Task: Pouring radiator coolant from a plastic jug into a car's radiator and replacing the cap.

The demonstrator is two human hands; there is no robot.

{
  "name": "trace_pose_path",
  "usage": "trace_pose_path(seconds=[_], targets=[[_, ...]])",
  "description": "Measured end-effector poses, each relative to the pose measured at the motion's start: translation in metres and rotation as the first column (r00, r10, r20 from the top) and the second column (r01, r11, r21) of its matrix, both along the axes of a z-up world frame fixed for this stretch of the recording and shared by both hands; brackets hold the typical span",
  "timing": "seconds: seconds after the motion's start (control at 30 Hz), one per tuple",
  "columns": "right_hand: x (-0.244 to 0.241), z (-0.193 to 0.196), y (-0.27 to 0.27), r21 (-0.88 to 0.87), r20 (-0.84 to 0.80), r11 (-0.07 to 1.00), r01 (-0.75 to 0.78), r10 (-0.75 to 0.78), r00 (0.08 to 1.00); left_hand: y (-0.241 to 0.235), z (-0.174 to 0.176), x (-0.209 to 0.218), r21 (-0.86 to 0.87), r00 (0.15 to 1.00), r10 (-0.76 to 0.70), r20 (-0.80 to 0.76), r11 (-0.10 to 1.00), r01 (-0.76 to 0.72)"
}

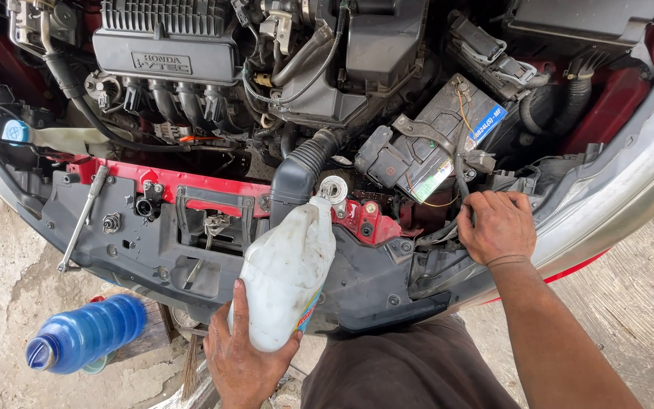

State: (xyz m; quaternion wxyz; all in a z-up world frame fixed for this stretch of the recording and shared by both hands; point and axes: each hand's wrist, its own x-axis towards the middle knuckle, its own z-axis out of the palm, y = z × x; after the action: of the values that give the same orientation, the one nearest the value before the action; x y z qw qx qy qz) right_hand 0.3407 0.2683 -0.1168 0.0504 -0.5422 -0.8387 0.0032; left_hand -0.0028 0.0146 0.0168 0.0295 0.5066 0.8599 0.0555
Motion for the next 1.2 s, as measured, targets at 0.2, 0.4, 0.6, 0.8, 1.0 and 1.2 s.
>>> trace_pose_path(seconds=[0.2, 0.4, 0.6, 0.8, 1.0, 1.2], targets=[[-0.0009, 0.0025, 0.0006, 0.055, -0.017, 0.998, -0.024, 0.025, 1.0, 0.0024, 0.0001, -0.0018, -0.009, 1.0, 0.0, 0.01, 1.0, 0.0], [-0.0014, 0.0047, 0.0004, 0.039, -0.018, 0.999, -0.027, 0.028, 0.999, 0.003, 0.0009, -0.0026, -0.041, 0.999, 0.025, 0.028, 0.999, -0.024], [-0.0004, 0.001, 0.0002, 0.04, -0.026, 0.999, -0.016, 0.017, 1.0, 0.0023, 0.0009, -0.0027, -0.066, 0.999, 0.03, 0.018, 0.997, -0.028], [-0.0007, 0.0018, 0.0005, 0.032, -0.02, 0.999, -0.015, 0.016, 1.0, 0.0029, 0.0018, -0.0028, -0.049, 1.0, 0.02, -0.003, 0.999, -0.02], [-0.0009, 0.0034, -0.0001, 0.024, -0.016, 1.0, -0.014, 0.014, 1.0, 0.0035, 0.0026, -0.0027, -0.1, 0.999, 0.047, 0.006, 0.994, -0.046], [-0.0001, 0.0012, 0.0002, 0.029, -0.029, 0.999, -0.014, 0.015, 0.999, 0.0062, 0.0044, -0.0022, -0.078, 1.0, 0.022, -0.017, 0.997, -0.024]])
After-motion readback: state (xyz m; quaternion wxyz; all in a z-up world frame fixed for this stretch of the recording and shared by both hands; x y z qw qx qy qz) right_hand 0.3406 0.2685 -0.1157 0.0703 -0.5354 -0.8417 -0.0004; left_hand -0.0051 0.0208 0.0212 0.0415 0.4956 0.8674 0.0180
